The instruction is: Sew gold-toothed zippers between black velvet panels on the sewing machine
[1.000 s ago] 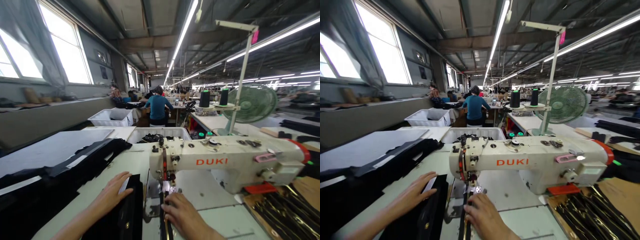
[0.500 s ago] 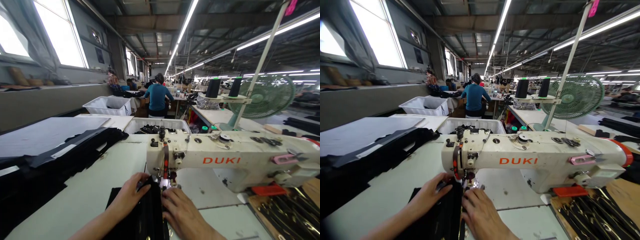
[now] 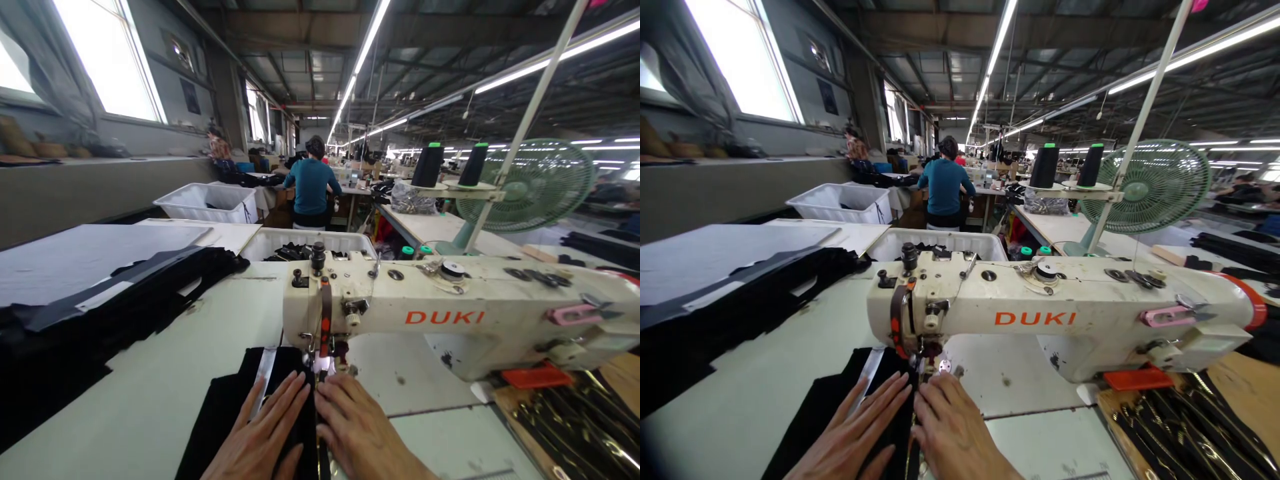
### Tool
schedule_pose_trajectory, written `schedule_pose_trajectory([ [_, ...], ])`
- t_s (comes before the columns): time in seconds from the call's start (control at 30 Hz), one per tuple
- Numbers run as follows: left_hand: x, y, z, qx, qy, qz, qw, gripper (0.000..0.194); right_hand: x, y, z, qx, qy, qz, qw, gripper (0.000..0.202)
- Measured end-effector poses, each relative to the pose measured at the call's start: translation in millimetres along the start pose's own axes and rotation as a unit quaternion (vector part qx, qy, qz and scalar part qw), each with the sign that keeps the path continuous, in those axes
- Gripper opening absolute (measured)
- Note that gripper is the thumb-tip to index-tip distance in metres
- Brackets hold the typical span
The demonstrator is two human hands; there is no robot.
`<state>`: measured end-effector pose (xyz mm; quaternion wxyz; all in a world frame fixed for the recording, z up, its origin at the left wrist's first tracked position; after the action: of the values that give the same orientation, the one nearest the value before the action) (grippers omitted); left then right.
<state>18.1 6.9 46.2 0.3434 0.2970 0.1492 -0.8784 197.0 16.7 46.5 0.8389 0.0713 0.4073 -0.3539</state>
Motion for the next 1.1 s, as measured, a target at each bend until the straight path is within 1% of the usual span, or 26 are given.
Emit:
schedule_pose_trajectory([
  [0.17,-4.5,-1.2,3.6,0.018,-0.003,0.007,1.0,0.082,-2.5,-0.4,0.2,0.013,0.013,0.021,1.0,0.028],
  [0.3,-7.1,-1.6,0.4,-0.003,-0.003,-0.003,1.0,0.08,-1.2,-0.3,-3.6,0.025,0.018,0.037,0.999,0.028],
  [0.43,-6.1,-0.7,-3.4,-0.038,-0.007,-0.021,0.999,0.076,-0.4,-0.7,-4.8,0.015,0.031,0.031,0.999,0.027],
  [0.57,-5.6,-0.8,-3.0,-0.034,-0.015,-0.007,0.999,0.07,0.1,0.1,-3.3,-0.004,0.036,0.02,0.999,0.028],
  [0.6,-6.5,-1.2,-2.0,-0.031,-0.015,0.002,0.999,0.068,-0.2,0.9,-2.7,-0.012,0.029,0.015,0.999,0.028],
  [0.67,-9.5,-1.7,1.0,-0.026,-0.017,0.019,0.999,0.066,-1.7,3.4,-2.4,-0.03,-0.006,-0.004,1.0,0.029],
  [0.73,-14.0,-1.3,5.3,-0.018,-0.02,0.03,0.999,0.065,-4.1,7.1,-2.5,-0.03,-0.048,-0.033,0.998,0.037],
  [0.8,-18.3,-0.6,10.0,-0.011,-0.029,0.037,0.999,0.066,-6.9,10.3,-3.6,-0.004,-0.08,-0.052,0.995,0.046],
  [0.87,-21.1,0.4,13.9,-0.011,-0.039,0.035,0.999,0.065,-9.0,11.4,-6.2,0.029,-0.099,-0.048,0.994,0.049],
  [0.93,-21.2,0.9,15.4,-0.016,-0.049,0.026,0.998,0.064,-9.5,10.7,-10.2,0.048,-0.108,-0.034,0.992,0.046],
  [1.0,-19.2,0.6,14.1,-0.021,-0.053,0.016,0.998,0.064,-9.2,9.4,-13.0,0.065,-0.091,-0.02,0.994,0.043],
  [1.1,-15.3,-2.0,7.4,-0.025,-0.056,0.006,0.998,0.068,-9.0,6.9,-14.6,0.085,-0.029,0.013,0.996,0.04],
])
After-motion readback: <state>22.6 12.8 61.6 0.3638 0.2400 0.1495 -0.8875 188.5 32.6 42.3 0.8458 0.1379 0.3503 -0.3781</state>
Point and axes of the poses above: each hand's wrist, its own x-axis away from the middle knuckle, its own z-axis out of the back of the hand, y = z × x, the point moved 4 cm from there along -x, towards the middle knuckle, and after that the axes turned 15 degrees about y, right-handed, at the moved point
